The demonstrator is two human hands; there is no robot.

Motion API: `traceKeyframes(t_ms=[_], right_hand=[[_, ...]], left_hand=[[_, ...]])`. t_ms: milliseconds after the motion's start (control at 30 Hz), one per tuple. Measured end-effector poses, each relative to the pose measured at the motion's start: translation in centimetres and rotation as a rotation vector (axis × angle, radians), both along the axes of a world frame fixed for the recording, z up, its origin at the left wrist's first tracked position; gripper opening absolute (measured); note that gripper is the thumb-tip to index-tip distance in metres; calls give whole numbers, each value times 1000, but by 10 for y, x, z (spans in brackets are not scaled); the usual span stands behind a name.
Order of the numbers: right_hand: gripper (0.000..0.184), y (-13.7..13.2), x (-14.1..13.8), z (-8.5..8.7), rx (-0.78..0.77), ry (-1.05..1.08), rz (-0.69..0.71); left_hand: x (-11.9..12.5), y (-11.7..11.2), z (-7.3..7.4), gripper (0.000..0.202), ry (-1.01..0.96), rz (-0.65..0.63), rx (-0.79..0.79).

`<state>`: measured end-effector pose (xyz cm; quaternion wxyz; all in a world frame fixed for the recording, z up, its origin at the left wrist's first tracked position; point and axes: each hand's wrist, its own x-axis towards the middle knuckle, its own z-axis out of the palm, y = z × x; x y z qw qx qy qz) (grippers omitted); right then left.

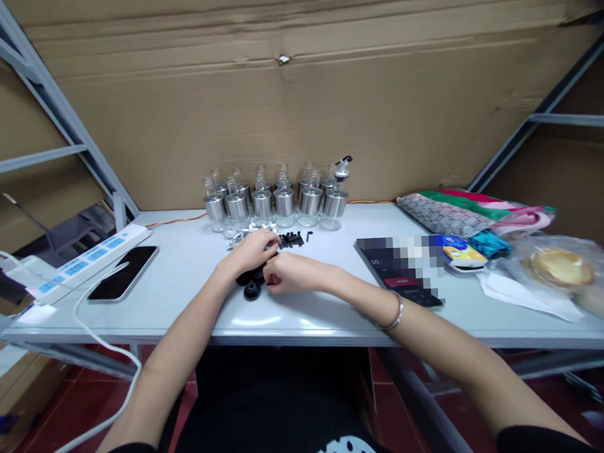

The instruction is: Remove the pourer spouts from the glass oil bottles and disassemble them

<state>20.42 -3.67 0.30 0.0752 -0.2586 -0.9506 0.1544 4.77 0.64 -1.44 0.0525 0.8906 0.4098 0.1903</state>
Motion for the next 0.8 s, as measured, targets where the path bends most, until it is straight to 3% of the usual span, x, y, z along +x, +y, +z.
traceKeyframes(t_ms=[67, 167, 267, 467, 667, 800], right_hand=[[5, 7, 10, 12, -11, 44, -54], [6, 21, 35, 27, -47, 64, -300], [9, 33, 56, 28, -85, -17, -401], [18, 40, 65, 15, -103, -139, -435], [20, 41, 63, 12, -126, -192, -392], [31, 44, 67, 8, -149, -206, -344]], left_hand=[[-2, -4, 7, 18, -13, -21, -4], [-4, -16, 19, 13, 15, -63, -8], [1, -30, 28, 17, 199, -64, 23], [23, -45, 29, 22, 497, -16, 133], [32, -43, 18, 25, 512, 21, 142], [35, -42, 20, 19, 484, 6, 107]])
